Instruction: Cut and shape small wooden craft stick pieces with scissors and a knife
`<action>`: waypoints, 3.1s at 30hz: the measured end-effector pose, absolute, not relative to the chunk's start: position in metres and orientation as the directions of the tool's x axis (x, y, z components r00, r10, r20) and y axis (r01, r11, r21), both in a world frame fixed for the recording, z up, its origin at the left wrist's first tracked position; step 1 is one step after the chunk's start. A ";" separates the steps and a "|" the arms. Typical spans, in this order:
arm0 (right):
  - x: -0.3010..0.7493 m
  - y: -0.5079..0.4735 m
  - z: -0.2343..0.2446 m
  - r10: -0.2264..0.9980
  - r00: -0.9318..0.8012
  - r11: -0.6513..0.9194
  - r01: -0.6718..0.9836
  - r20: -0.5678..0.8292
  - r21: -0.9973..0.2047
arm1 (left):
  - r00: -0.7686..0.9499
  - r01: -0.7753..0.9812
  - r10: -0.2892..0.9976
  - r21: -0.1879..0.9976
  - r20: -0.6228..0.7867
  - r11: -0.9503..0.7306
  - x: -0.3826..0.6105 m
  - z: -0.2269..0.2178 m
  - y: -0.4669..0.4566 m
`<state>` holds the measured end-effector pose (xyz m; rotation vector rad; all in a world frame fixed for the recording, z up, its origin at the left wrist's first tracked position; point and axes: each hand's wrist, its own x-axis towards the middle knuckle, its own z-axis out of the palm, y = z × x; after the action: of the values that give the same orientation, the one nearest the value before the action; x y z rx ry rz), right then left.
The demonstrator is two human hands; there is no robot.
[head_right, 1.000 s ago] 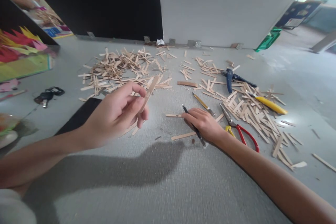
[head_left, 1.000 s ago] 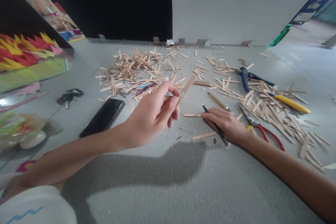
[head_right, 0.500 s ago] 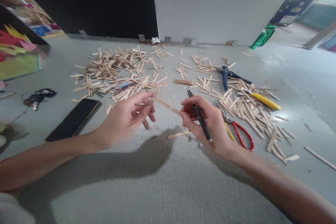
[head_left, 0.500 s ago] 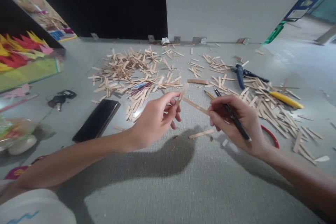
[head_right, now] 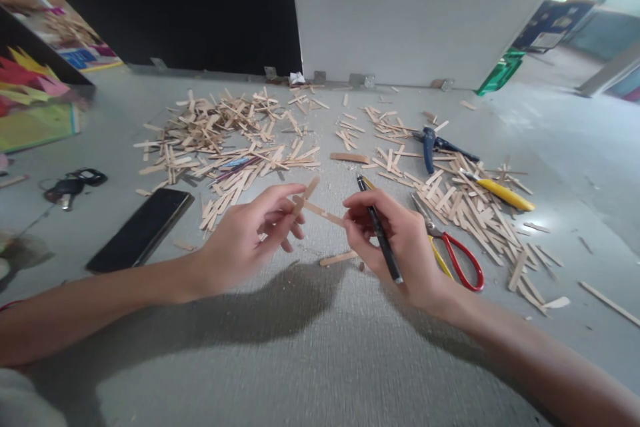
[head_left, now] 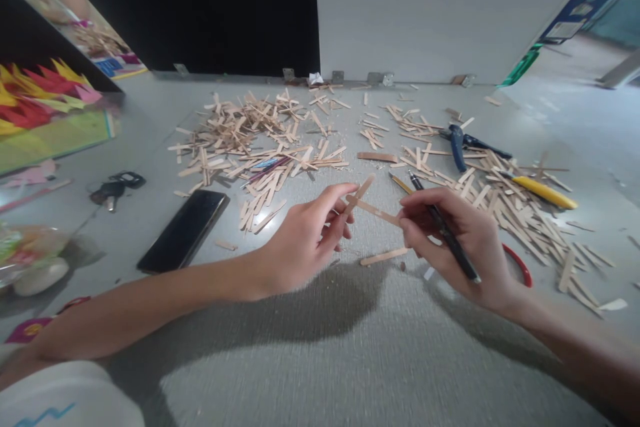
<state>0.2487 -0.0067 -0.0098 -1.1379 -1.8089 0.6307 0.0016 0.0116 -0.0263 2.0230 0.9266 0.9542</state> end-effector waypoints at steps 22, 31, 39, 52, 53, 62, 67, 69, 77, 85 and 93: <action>0.251 -0.014 -0.005 0.904 -0.195 0.426 0.502 0.381 -0.753 | 0.474 0.426 0.737 0.607 0.482 -0.671 -0.005 -0.033 0.015; 0.248 -0.019 0.001 0.895 -0.136 0.427 0.539 0.425 -0.726 | 0.504 0.434 0.666 0.506 0.550 -0.746 -0.004 -0.036 0.015; 0.247 -0.027 0.004 0.831 -0.185 0.502 0.655 0.524 -0.565 | 0.606 0.427 0.597 0.418 0.526 -0.801 -0.004 -0.041 0.008; 0.248 -0.024 0.001 0.863 -0.219 0.490 0.584 0.456 -0.647 | 0.366 0.085 0.925 0.986 0.102 -0.142 0.008 -0.025 0.005; 0.248 -0.024 0.001 0.864 -0.221 0.488 0.586 0.452 -0.647 | 0.382 0.060 0.924 0.996 0.032 -0.060 0.009 -0.023 0.006; 0.247 -0.021 -0.001 0.853 -0.335 0.522 0.542 0.400 -0.659 | 0.439 0.081 0.898 0.997 -0.027 -0.010 0.009 -0.019 0.009; 0.243 -0.020 -0.005 0.844 -0.360 0.536 0.511 0.398 -0.673 | 0.456 0.187 0.888 0.982 -0.056 -0.034 0.011 -0.014 0.006; 0.244 -0.018 -0.004 0.841 -0.353 0.540 0.538 0.409 -0.647 | 0.442 0.211 0.896 0.975 -0.036 -0.064 0.010 -0.015 0.007; 0.266 0.009 -0.023 0.869 -0.220 0.492 0.480 0.443 -0.726 | 0.480 0.709 0.855 0.486 0.198 -0.510 -0.007 -0.049 0.044; 0.265 0.014 -0.021 0.925 -0.192 0.378 0.374 0.328 -0.847 | 0.883 0.378 0.434 0.277 0.178 -0.883 0.022 -0.063 -0.028; 0.264 0.024 -0.023 0.909 -0.330 0.412 0.607 0.257 -0.680 | 0.855 0.456 0.466 0.098 0.230 -0.885 0.018 -0.070 -0.023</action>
<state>0.2636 0.0235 -0.0231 -1.2813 -2.0541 0.6325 0.0182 -0.0234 -0.0700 2.9863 0.7419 0.3854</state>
